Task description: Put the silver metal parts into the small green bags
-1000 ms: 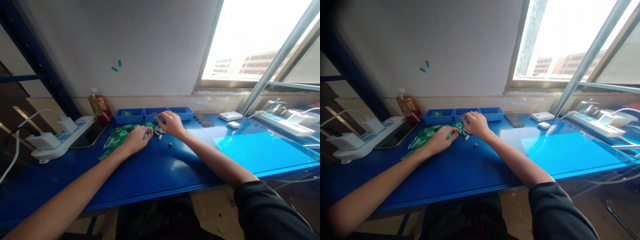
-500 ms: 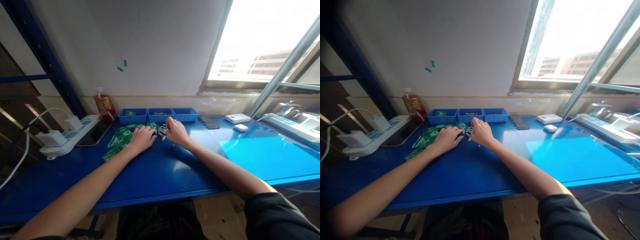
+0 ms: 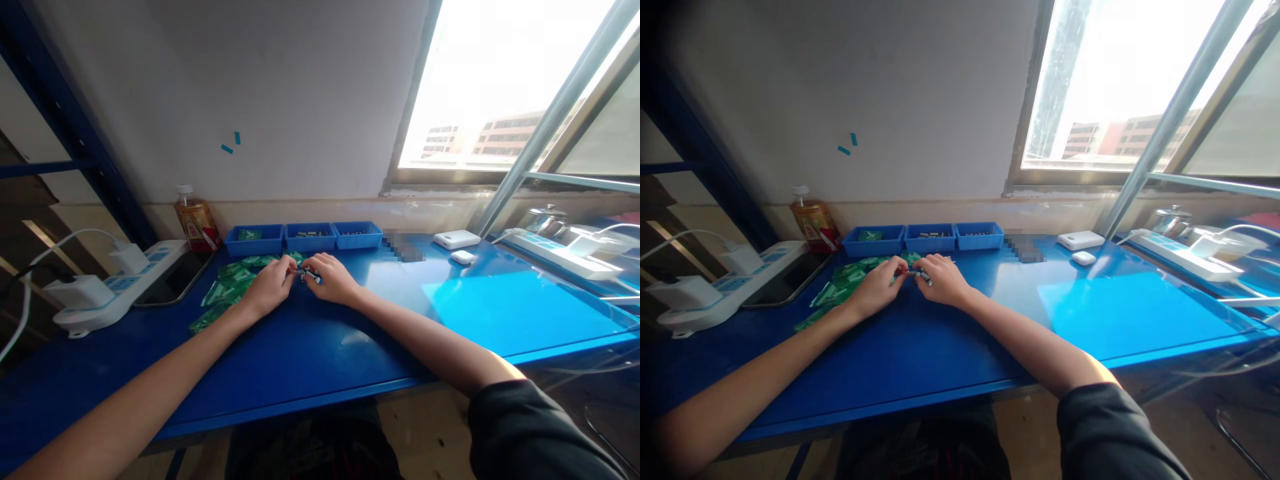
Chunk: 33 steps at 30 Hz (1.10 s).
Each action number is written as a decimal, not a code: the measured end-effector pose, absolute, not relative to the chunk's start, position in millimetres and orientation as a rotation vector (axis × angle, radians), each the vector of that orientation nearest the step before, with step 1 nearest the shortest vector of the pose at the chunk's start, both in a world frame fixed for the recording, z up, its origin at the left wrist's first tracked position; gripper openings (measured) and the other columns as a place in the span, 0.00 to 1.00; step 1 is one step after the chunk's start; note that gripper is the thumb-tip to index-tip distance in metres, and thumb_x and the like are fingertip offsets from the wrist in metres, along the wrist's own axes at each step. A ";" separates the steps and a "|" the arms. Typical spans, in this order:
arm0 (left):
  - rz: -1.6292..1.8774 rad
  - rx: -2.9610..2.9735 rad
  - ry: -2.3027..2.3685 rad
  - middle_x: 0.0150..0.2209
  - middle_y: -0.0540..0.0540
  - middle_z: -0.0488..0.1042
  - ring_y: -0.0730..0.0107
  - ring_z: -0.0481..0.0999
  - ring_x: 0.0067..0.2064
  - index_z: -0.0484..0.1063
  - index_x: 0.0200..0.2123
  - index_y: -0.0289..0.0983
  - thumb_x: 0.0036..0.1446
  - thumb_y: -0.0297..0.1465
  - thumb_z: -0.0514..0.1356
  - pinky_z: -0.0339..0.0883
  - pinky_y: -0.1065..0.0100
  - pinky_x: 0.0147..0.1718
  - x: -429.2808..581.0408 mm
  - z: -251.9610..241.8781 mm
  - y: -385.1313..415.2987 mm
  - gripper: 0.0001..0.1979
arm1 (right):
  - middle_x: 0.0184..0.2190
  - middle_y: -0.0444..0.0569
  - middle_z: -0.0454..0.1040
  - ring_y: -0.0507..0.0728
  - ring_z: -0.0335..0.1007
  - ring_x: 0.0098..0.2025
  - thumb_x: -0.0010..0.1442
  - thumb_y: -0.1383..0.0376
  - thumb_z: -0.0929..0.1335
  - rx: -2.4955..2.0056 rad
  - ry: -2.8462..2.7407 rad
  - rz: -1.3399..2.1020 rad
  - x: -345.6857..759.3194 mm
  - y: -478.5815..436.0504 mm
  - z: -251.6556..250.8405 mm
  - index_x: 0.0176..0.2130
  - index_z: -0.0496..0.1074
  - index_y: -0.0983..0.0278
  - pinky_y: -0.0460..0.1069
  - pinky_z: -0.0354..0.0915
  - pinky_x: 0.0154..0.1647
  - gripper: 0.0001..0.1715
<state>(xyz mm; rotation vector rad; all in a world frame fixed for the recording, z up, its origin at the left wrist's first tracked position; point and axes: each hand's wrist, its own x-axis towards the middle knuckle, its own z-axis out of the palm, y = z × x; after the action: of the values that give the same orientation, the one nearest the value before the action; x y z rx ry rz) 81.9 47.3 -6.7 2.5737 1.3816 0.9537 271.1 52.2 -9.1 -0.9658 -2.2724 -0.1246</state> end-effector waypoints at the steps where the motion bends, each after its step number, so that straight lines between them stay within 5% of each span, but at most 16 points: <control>1: 1.006 2.541 1.334 0.36 0.46 0.71 0.63 0.72 0.41 0.62 0.38 0.39 0.61 0.34 0.50 0.65 0.64 0.40 82.5 -6.6 47.6 0.05 | 0.35 0.49 0.72 0.56 0.64 0.38 0.58 0.65 0.65 -0.938 -2.282 -0.139 271.3 51.0 -8.1 0.42 0.69 0.63 0.50 0.60 0.42 0.10; 15: 1.057 2.587 1.189 0.41 0.44 0.72 0.63 0.72 0.45 0.66 0.43 0.38 0.61 0.35 0.52 0.66 0.62 0.47 82.5 0.1 37.1 0.10 | 0.29 0.48 0.71 0.54 0.65 0.34 0.66 0.63 0.59 -0.885 -2.208 -0.092 269.1 49.4 -4.8 0.31 0.68 0.63 0.48 0.60 0.40 0.15; 19: 1.062 2.610 1.266 0.40 0.43 0.72 0.63 0.72 0.44 0.67 0.44 0.37 0.64 0.37 0.48 0.65 0.61 0.46 82.8 1.1 36.5 0.13 | 0.32 0.48 0.72 0.54 0.67 0.36 0.64 0.61 0.62 -0.911 -2.157 -0.035 268.5 46.2 -4.1 0.38 0.68 0.63 0.48 0.62 0.40 0.09; 22: 1.054 2.609 1.328 0.39 0.43 0.73 0.62 0.72 0.43 0.68 0.43 0.37 0.65 0.37 0.46 0.65 0.62 0.44 82.0 2.4 37.4 0.14 | 0.35 0.48 0.72 0.55 0.67 0.37 0.60 0.60 0.66 -0.912 -2.153 -0.054 268.6 44.7 -5.0 0.44 0.66 0.63 0.48 0.62 0.40 0.14; 27: 0.984 2.584 1.317 0.35 0.45 0.74 0.63 0.73 0.40 0.68 0.40 0.38 0.66 0.36 0.44 0.66 0.63 0.42 82.1 3.1 37.6 0.16 | 0.35 0.49 0.72 0.55 0.67 0.38 0.63 0.62 0.63 -0.931 -2.174 -0.166 268.4 44.5 -6.0 0.41 0.68 0.62 0.48 0.61 0.42 0.09; 33: 1.127 2.572 1.244 0.41 0.44 0.72 0.65 0.73 0.44 0.62 0.50 0.37 0.61 0.33 0.52 0.66 0.64 0.46 83.4 0.3 35.1 0.14 | 0.33 0.49 0.71 0.53 0.66 0.35 0.64 0.62 0.61 -0.957 -2.081 -0.071 266.2 46.3 -7.8 0.37 0.68 0.64 0.46 0.62 0.37 0.09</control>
<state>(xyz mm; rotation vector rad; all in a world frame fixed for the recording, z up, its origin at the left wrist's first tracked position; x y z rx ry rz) 83.4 35.1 0.3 2.5716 1.2441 1.1266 266.2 46.3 -7.8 -0.9572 -2.0810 -0.0709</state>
